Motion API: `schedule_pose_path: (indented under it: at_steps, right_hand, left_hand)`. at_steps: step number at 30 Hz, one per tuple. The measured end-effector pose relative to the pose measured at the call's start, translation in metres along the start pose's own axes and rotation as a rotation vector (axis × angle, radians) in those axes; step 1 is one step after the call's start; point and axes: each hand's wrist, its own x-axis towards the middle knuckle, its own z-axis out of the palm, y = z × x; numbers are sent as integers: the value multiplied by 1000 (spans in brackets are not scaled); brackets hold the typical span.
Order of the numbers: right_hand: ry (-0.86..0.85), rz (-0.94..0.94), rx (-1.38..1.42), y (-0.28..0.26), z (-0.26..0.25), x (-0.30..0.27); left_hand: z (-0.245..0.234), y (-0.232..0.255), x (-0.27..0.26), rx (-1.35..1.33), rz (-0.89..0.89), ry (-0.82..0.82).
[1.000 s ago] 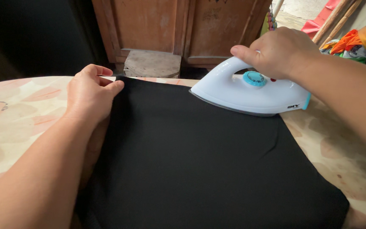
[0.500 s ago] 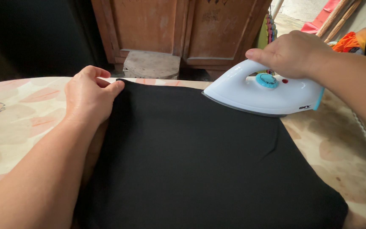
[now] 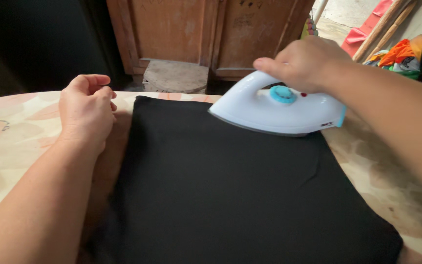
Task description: The person irons a black sleeveless top on a floral-patterned ironing board. They smooth the fabric with one hand while moving a white and blue iron over the garment, then fold the top in half and continue ironing the folded edges.
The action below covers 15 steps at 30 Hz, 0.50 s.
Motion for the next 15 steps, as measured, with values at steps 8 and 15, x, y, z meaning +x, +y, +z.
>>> schedule_pose_path:
  at_steps: [8,15]
  right_hand:
    - [31,-60,44,-61,-12,-1]
    - [2,-113,35,-104,-20,-2]
  left_hand:
    - [-3,-9,7,79,-2,89]
    - [-9,-8,12,-93,-66,158]
